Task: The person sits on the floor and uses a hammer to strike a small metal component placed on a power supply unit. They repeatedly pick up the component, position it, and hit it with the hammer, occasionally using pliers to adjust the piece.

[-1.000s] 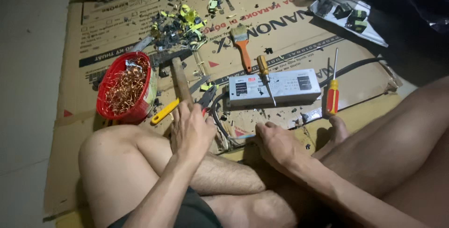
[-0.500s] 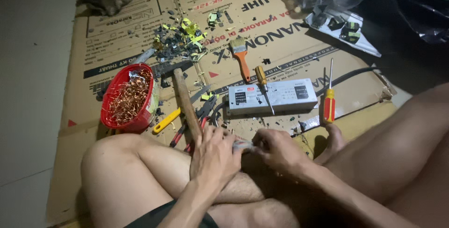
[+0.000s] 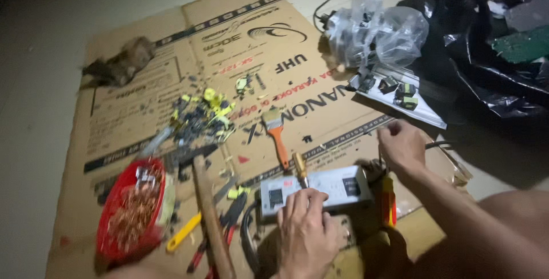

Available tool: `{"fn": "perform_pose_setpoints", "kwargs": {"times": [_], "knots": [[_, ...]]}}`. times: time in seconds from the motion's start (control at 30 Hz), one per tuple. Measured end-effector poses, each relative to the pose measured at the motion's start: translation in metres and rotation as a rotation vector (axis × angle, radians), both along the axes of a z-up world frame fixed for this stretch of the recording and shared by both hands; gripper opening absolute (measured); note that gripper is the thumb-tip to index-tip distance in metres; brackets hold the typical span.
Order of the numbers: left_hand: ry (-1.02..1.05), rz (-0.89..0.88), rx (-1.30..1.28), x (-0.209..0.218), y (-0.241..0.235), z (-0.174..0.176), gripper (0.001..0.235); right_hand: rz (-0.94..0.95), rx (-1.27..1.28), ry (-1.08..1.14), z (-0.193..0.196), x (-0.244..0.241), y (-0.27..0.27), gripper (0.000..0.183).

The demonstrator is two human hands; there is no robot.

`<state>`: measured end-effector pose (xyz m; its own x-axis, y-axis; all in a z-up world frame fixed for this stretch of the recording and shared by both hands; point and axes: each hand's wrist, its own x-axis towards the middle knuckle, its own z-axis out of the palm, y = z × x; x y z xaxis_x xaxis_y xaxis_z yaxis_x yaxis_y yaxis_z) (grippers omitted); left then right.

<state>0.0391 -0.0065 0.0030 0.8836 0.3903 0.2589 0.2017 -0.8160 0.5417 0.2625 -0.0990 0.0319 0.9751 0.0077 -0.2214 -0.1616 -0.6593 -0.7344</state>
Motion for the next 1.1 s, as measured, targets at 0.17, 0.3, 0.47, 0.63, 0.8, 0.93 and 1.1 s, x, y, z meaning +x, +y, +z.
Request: {"fn": "perform_pose_setpoints", "kwargs": {"times": [0.17,0.3,0.47,0.63,0.8,0.93,1.1], "knots": [[0.134,0.098,0.024,0.049,0.000,-0.020,0.034,0.104,-0.281,-0.168,-0.022,0.063,-0.001,0.047],[0.337,0.066,0.085,0.048,0.011,-0.042,0.039,0.111,-0.401,-0.277,-0.056,0.113,0.009,0.058],[0.404,0.013,-0.001,0.040,0.020,-0.042,0.044,0.131,-0.460,0.002,-0.070,0.144,0.006,0.055],[0.296,-0.013,0.039,0.036,0.022,-0.036,0.039,0.109,-0.519,-0.153,-0.103,0.159,0.000,0.049],[0.300,0.001,0.011,0.041,0.021,-0.035,0.038,0.124,-0.166,-0.349,-0.038,0.093,0.029,0.028],[0.254,0.010,0.006,0.042,0.025,-0.029,0.034,0.242,0.126,-0.103,0.029,0.006,0.053,0.028],[0.268,0.147,-0.091,0.029,0.038,-0.029,0.035,0.769,0.074,-0.581,-0.040,-0.053,0.041,0.028]]}}
